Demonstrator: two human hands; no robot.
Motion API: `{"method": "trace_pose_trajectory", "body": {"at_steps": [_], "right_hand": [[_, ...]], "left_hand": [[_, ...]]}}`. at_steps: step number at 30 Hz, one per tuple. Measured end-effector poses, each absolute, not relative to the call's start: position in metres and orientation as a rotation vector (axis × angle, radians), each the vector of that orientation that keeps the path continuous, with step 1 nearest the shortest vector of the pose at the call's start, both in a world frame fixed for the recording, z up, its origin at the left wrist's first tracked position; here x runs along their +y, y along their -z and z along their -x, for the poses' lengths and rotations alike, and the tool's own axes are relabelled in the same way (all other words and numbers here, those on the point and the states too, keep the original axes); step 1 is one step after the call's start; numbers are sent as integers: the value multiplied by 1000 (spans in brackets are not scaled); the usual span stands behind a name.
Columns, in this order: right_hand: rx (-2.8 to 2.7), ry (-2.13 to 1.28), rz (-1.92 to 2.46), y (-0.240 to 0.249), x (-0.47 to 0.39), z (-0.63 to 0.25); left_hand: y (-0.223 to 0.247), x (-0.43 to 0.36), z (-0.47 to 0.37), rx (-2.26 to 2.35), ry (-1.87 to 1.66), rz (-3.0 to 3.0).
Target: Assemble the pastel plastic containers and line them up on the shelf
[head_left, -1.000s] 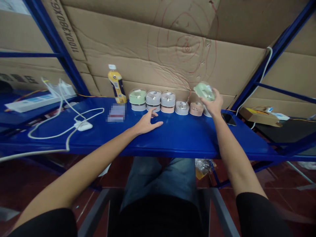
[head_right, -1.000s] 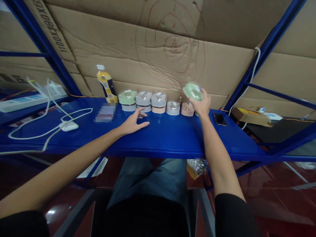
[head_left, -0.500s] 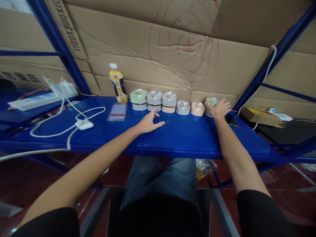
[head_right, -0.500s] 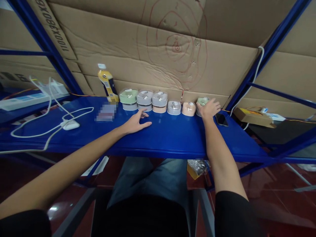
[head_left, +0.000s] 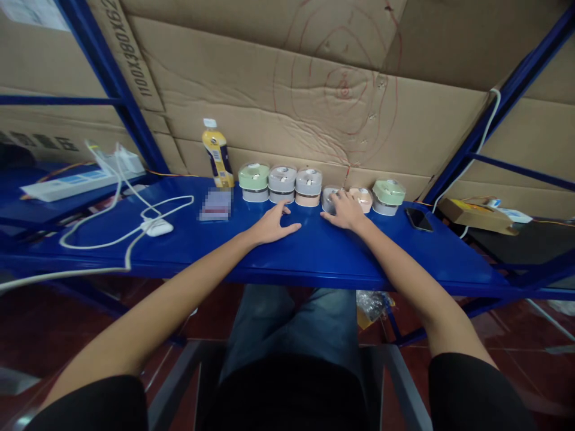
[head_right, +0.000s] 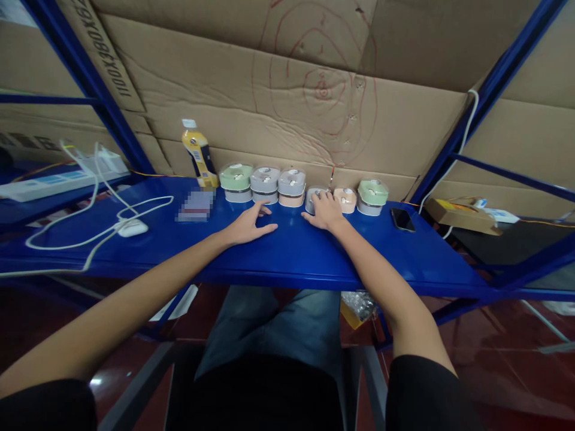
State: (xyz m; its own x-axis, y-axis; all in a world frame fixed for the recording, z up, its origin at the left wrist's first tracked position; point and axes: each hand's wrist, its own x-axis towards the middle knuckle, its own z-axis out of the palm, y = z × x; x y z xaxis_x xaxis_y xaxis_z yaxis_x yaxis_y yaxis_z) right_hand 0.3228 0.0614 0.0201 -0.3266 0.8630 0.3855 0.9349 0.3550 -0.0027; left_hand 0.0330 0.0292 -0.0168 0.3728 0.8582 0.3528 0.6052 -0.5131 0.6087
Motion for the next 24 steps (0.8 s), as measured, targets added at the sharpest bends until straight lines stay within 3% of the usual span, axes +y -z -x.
{"method": "trace_pose_trajectory", "body": {"at_steps": [5, 11, 17, 24], "right_hand": [[-2006, 424, 1824, -36, 29, -314], [-2015, 122, 2034, -40, 25, -306], [-2430, -153, 1459, -41, 21, -313], [-2465, -257, 976, -26, 13, -284]], "left_hand": [[19, 31, -33, 1259, -929, -2283], [20, 32, -33, 1230, -969, -2302], [22, 33, -33, 1110, -1009, -2309], [23, 32, -35, 821, -1012, -2289]]}}
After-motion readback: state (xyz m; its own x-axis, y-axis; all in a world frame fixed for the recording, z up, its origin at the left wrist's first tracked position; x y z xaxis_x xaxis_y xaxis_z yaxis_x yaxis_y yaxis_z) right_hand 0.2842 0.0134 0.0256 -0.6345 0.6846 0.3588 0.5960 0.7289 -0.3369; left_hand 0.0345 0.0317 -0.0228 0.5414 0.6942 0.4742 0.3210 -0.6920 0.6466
